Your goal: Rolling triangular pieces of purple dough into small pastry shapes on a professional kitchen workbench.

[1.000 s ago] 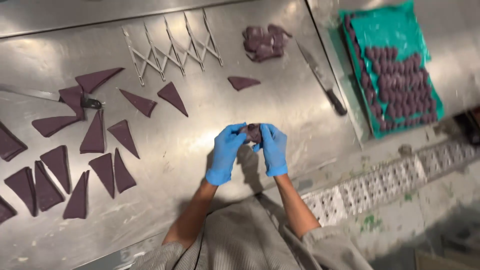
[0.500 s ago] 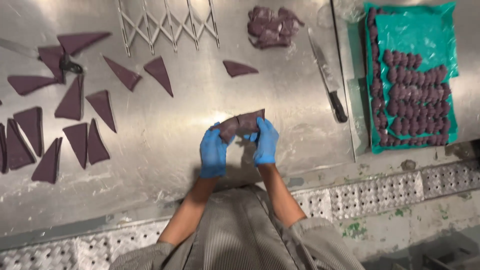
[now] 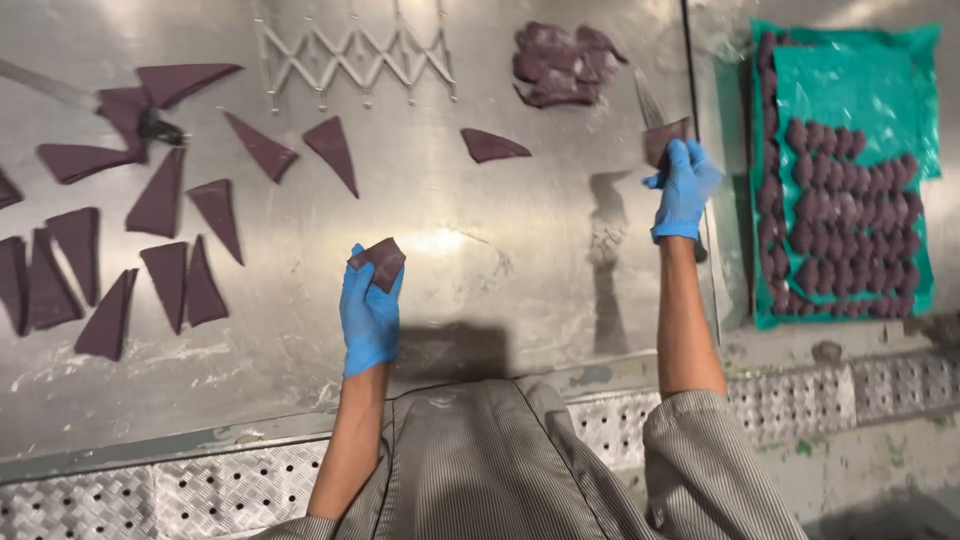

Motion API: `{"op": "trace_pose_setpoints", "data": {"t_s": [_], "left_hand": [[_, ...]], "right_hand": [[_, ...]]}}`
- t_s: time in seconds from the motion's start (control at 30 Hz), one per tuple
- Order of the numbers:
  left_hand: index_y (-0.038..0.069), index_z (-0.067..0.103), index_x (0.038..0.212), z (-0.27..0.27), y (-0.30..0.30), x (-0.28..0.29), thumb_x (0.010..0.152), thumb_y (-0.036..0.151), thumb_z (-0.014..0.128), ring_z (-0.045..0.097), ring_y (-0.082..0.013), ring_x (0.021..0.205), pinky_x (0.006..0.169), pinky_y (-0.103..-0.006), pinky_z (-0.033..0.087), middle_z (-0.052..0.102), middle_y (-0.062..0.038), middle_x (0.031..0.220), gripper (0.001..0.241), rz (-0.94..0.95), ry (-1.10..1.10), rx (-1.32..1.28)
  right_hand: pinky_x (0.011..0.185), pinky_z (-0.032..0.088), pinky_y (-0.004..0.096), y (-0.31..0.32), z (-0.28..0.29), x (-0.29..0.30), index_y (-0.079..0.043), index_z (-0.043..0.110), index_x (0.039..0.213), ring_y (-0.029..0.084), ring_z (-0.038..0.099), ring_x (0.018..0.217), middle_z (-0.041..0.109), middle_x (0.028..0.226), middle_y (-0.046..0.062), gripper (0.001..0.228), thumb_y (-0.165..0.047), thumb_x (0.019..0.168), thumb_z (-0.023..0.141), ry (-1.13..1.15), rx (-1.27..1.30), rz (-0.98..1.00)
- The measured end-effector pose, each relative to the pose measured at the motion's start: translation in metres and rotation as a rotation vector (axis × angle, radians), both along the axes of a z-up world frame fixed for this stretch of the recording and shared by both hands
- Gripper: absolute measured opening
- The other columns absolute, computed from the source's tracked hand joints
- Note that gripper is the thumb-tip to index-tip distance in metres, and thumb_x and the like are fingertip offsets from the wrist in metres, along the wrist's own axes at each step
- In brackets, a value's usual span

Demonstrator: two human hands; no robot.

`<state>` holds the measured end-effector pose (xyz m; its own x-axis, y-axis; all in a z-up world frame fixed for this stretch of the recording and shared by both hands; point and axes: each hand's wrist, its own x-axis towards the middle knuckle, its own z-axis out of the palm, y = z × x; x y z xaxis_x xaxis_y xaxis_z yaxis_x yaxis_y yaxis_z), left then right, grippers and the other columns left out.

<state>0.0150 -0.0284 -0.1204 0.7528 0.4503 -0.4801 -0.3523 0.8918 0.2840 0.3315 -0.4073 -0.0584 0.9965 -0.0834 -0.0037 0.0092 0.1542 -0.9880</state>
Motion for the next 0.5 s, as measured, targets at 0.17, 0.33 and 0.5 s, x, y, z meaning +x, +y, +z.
{"op": "trace_pose_setpoints", "data": {"t_s": [0.17,0.33,0.5], "left_hand": [[-0.003,0.046,0.146,-0.026,0.001,-0.014,0.108,0.013,0.046,0.057,-0.0329,0.132,0.119,-0.0461,0.044,0.057,-0.021,0.142,0.041,0.090,-0.089,0.271],[-0.011,0.054,0.135,-0.042,-0.019,-0.001,0.112,0.014,0.045,0.061,-0.0282,0.120,0.112,-0.0417,0.053,0.061,-0.020,0.131,0.035,0.075,0.056,0.471],[-0.012,0.053,0.136,-0.083,-0.046,-0.004,0.120,0.012,0.042,0.064,-0.0322,0.110,0.095,-0.0424,0.057,0.063,-0.023,0.125,0.031,-0.002,-0.298,0.203]], "right_hand": [[0.067,0.053,0.042,0.072,-0.051,0.000,-0.003,0.071,0.126,0.026,0.060,0.066,0.071,0.084,0.015,0.029,-0.022,0.106,0.067,-0.259,-1.032,-0.031],[0.087,0.055,0.037,0.146,-0.122,-0.147,-0.001,0.070,0.118,0.031,0.069,0.097,0.072,0.106,0.018,0.034,-0.032,0.106,0.064,-0.208,-0.998,0.313],[0.084,0.060,0.041,0.212,-0.146,-0.230,0.002,0.067,0.122,0.025,0.072,0.097,0.074,0.110,0.014,0.066,-0.057,0.102,0.044,0.894,0.119,0.714]]}}
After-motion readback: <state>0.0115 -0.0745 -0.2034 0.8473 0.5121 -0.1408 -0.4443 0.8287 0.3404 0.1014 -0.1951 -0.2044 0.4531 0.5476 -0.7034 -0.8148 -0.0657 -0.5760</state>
